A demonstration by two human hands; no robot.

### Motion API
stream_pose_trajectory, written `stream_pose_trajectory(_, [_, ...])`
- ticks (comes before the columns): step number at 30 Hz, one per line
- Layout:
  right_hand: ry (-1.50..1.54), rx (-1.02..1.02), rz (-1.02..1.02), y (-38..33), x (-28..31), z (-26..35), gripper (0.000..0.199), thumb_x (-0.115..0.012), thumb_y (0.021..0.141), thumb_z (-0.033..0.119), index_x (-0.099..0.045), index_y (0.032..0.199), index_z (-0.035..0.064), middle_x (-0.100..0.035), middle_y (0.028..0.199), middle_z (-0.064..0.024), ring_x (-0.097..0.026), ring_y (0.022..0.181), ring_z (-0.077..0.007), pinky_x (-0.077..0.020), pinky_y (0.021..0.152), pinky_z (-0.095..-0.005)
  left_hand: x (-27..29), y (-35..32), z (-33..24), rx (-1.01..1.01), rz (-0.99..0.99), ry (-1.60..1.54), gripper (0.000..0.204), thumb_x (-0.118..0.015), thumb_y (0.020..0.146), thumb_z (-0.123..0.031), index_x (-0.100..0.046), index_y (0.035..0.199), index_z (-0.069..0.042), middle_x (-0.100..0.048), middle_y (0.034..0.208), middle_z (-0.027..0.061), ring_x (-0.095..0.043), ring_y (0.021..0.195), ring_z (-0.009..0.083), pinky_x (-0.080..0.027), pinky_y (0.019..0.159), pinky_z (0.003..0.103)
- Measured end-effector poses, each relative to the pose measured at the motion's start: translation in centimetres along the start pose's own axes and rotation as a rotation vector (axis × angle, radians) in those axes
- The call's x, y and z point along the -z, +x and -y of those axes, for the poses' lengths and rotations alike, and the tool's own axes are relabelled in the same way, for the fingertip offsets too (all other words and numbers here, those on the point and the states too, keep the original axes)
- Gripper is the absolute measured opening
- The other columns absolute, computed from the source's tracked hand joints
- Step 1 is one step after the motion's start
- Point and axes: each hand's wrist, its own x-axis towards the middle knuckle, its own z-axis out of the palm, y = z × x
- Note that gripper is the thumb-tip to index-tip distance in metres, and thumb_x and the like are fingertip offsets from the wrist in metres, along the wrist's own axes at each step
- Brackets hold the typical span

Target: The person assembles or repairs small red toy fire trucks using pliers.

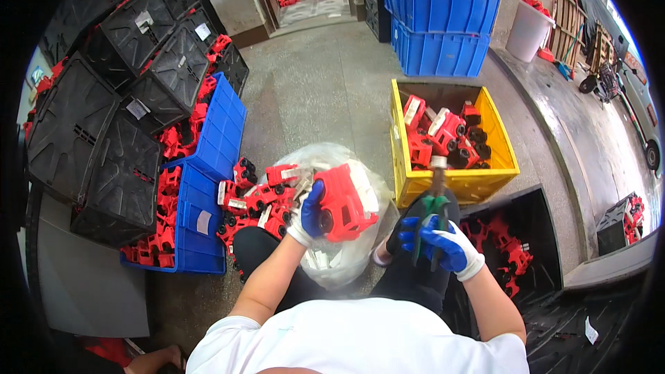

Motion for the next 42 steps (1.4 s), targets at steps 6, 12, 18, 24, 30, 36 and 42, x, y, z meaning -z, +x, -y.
stream_pose_trajectory(6, [-0.410, -0.189, 0.192, 0.6, 0.3, 0.6, 0.053, -0.069, 0.081, 0.015, -0.051, 0.129, -0.0008, -0.059, 0.119, -0.0078, -0.056, 0.103, -0.0147, -0.0472, 0.085, -0.0281, 1.8, 0.3, -1.9, -0.172, -0.152, 0.584, 0.062, -0.054, 0.093, -0.031, -0.031, 0.145, -0.005, -0.040, 0.145, 0.0109, -0.042, 0.131, 0.0224, -0.031, 0.111, 0.037])
stream_pose_trajectory(12, [-1.146, -0.250, 0.171, 0.6, 0.7, 1.3, 0.057, -0.068, 0.077, 0.013, -0.051, 0.131, 0.0076, -0.061, 0.121, -0.0065, -0.054, 0.110, -0.0188, -0.0395, 0.098, -0.0311, 1.3, 0.0, -1.2, -0.052, -0.145, 0.631, 0.065, -0.061, 0.088, -0.028, -0.036, 0.142, -0.003, -0.048, 0.135, 0.0087, -0.046, 0.124, 0.0186, -0.035, 0.107, 0.033])
stream_pose_trajectory(18, [-1.402, -0.300, 0.119, 0.2, 1.1, 1.4, 0.060, -0.066, 0.081, 0.025, -0.045, 0.135, 0.0111, -0.057, 0.125, -0.0094, -0.052, 0.114, -0.0279, -0.0377, 0.102, -0.0371, 0.8, -0.6, -0.6, 0.011, -0.075, 0.761, 0.065, -0.061, 0.086, -0.025, -0.036, 0.142, -0.003, -0.049, 0.135, 0.0092, -0.047, 0.123, 0.0179, -0.035, 0.106, 0.032])
stream_pose_trajectory(24, [-1.536, -0.379, 0.129, 0.7, 0.2, 1.9, 0.064, -0.067, 0.081, 0.030, -0.043, 0.137, 0.0109, -0.043, 0.139, -0.0127, -0.044, 0.126, -0.0307, -0.0344, 0.107, -0.0389, 0.6, -0.6, -0.4, 0.079, -0.087, 0.784, 0.066, -0.062, 0.085, -0.021, -0.035, 0.143, -0.004, -0.047, 0.136, 0.0091, -0.045, 0.125, 0.0182, -0.032, 0.107, 0.032])
stream_pose_trajectory(30, [-1.564, -0.337, 0.175, 1.5, 1.0, 1.5, 0.064, -0.068, 0.080, 0.030, -0.043, 0.137, 0.0116, -0.037, 0.144, -0.0124, -0.039, 0.131, -0.0307, -0.0323, 0.109, -0.0397, 0.6, 0.3, -0.3, 0.116, -0.094, 0.768, 0.062, -0.062, 0.085, -0.015, -0.038, 0.142, -0.004, -0.052, 0.129, 0.0082, -0.049, 0.118, 0.0156, -0.037, 0.103, 0.029])
stream_pose_trajectory(36, [-1.523, -0.383, 0.157, 1.3, 2.0, 0.7, 0.053, -0.070, 0.079, 0.029, -0.053, 0.125, 0.0098, -0.043, 0.134, -0.0137, -0.042, 0.125, -0.0335, -0.0336, 0.107, -0.0408, -0.2, 1.1, 0.3, 0.056, -0.057, 0.865, 0.062, -0.062, 0.084, -0.014, -0.040, 0.141, -0.006, -0.054, 0.126, 0.0073, -0.051, 0.114, 0.0149, -0.039, 0.101, 0.028])
stream_pose_trajectory(42, [-1.675, -0.221, 0.056, 0.9, 2.7, -1.0, 0.046, -0.068, 0.079, 0.027, -0.056, 0.119, 0.0093, -0.046, 0.125, -0.0140, -0.046, 0.117, -0.0327, -0.0370, 0.102, -0.0408, 0.5, 1.5, 0.5, 0.045, -0.085, 0.867, 0.061, -0.061, 0.084, -0.015, -0.041, 0.140, -0.007, -0.054, 0.127, 0.0074, -0.051, 0.114, 0.0145, -0.040, 0.099, 0.028])
